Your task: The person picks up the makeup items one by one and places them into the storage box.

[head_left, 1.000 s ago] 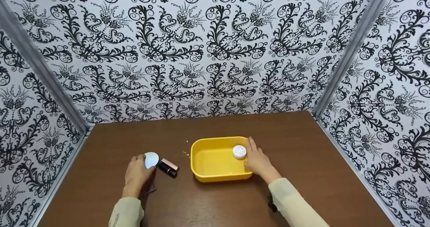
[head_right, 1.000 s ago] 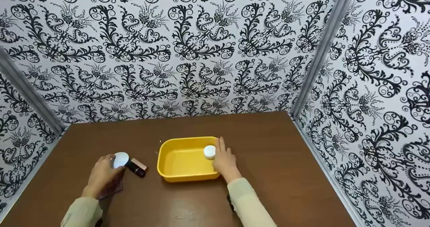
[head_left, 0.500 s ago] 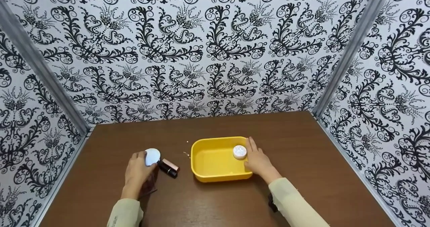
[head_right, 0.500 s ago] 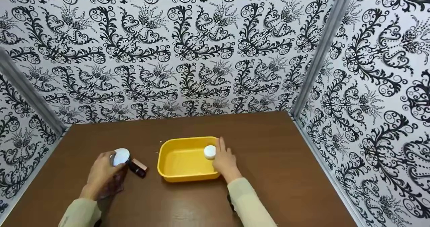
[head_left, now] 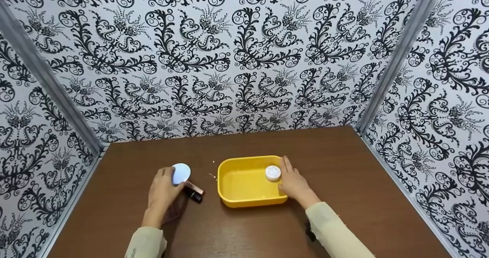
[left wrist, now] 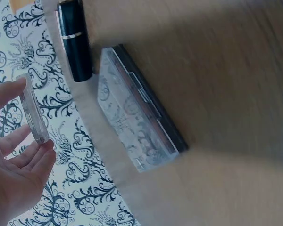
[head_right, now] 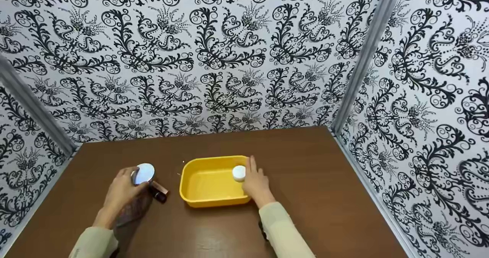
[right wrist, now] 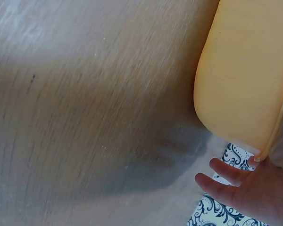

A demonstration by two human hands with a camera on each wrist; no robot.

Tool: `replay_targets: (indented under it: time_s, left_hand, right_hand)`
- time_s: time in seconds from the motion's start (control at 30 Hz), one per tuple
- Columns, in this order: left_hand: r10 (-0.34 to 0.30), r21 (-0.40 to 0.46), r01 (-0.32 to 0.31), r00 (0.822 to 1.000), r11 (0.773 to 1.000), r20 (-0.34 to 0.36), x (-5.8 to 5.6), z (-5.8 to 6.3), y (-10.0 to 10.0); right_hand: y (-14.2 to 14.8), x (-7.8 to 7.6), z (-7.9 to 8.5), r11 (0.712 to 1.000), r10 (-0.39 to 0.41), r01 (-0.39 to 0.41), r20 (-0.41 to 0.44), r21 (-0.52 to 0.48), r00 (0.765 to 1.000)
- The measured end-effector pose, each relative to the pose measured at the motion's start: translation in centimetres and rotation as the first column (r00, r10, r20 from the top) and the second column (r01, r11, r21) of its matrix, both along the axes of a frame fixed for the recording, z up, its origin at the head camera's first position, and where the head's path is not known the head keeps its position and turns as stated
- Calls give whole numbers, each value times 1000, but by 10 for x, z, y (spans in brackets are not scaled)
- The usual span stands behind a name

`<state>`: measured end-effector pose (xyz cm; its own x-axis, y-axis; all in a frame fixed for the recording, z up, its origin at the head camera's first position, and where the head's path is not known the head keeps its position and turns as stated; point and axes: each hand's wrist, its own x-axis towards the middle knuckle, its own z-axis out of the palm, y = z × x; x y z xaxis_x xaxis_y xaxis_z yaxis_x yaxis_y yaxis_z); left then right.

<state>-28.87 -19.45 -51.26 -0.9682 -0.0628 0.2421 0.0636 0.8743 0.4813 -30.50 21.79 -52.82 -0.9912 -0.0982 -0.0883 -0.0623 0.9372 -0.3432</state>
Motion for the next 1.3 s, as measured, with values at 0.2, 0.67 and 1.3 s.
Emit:
replay_targets:
  time_s: [0.2,0.67,1.3]
  left_hand:
    - [-21,-18,19,998,1000,-67,2,2,9]
    - [-66,-23,64,990,998,-125,4,10,33]
    - [-121,-23,119,985,993,-127,-3,16,69]
  right_hand:
    - [1,0,-1,1000,6,-6,0,6,1000]
    - [-1,1,-1,1000,13,-13,-3,9,1000]
    - [-1,1,1,1000,8,-8,-3,16,1000]
